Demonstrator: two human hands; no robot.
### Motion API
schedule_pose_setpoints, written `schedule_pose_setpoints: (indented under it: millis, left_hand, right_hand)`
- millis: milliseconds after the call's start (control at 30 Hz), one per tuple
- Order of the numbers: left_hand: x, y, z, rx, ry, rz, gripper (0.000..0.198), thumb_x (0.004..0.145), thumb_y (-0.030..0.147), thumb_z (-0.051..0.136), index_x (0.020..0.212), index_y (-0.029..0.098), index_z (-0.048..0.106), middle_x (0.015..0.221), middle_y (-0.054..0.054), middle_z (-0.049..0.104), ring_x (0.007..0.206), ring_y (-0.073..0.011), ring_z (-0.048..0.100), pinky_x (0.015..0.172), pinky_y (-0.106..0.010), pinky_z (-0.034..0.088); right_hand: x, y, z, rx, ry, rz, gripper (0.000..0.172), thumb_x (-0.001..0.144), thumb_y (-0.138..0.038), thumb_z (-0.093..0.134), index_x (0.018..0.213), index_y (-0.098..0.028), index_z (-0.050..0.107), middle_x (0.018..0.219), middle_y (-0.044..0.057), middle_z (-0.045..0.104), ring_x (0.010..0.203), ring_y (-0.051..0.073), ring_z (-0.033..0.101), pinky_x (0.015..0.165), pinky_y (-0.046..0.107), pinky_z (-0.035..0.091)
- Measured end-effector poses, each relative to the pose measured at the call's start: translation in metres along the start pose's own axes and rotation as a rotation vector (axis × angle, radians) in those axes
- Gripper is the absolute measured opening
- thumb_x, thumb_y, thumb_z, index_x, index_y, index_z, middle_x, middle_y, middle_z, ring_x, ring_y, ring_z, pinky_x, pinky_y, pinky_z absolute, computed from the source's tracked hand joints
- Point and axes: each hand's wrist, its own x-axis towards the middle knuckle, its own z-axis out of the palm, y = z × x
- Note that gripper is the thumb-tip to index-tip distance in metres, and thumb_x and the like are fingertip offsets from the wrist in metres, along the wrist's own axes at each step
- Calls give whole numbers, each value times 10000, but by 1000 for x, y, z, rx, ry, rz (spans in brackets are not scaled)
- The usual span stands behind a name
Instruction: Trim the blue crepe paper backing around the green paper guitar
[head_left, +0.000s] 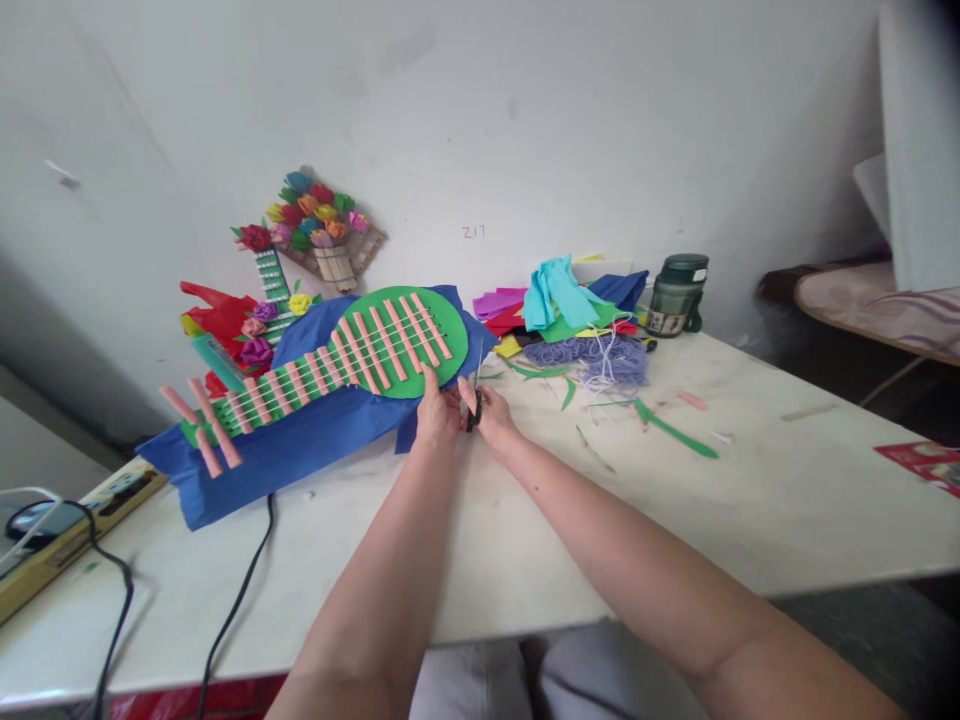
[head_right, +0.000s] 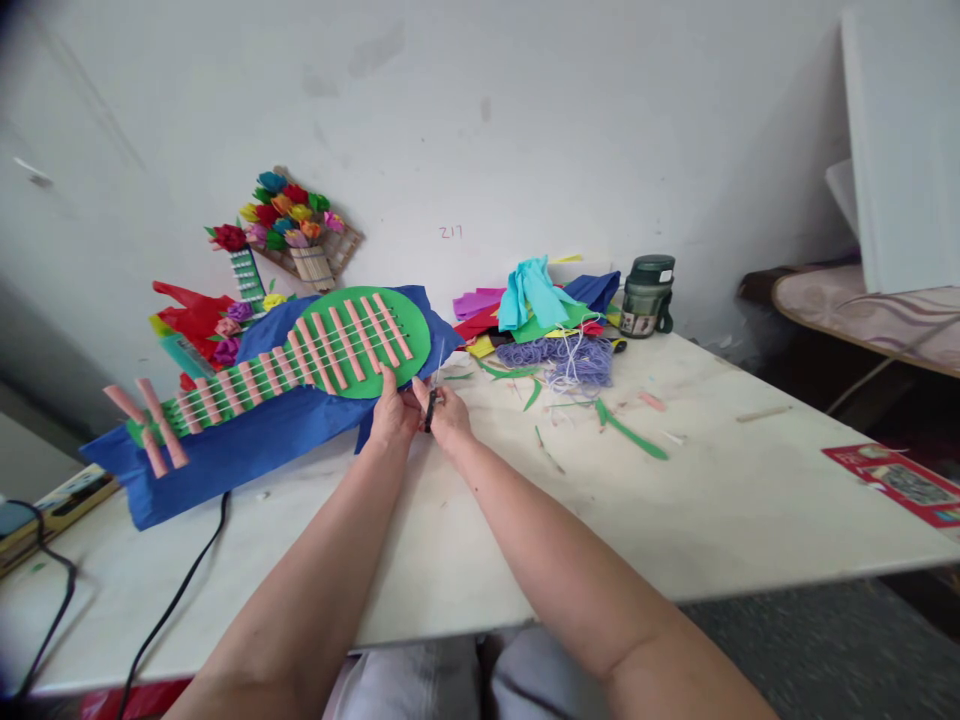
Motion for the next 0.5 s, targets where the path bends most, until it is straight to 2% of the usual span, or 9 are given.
schedule_pose_setpoints:
  millis: [133,500]
  left_hand:
    - [2,-1,-2,19,-19,9,431,846,498,503,1085,154,604,811,-73,704,700,-147,676,704,-247,537]
    - [1,-4,-3,79,-28,-26,492,829,564,478,1100,168,587,846,-76,701,728,-171,676,650,-262,544]
  right_hand:
    - [1,-1,-1,-13,25,-9,429,650,-607,651,639,-226,454,443,-64,484,381,112,490,391,226,433]
    - [5,6,-3,-91,4,-9,419,652,-617,645,655,-222,502,460,-56,511,402,116,523,407,226,446]
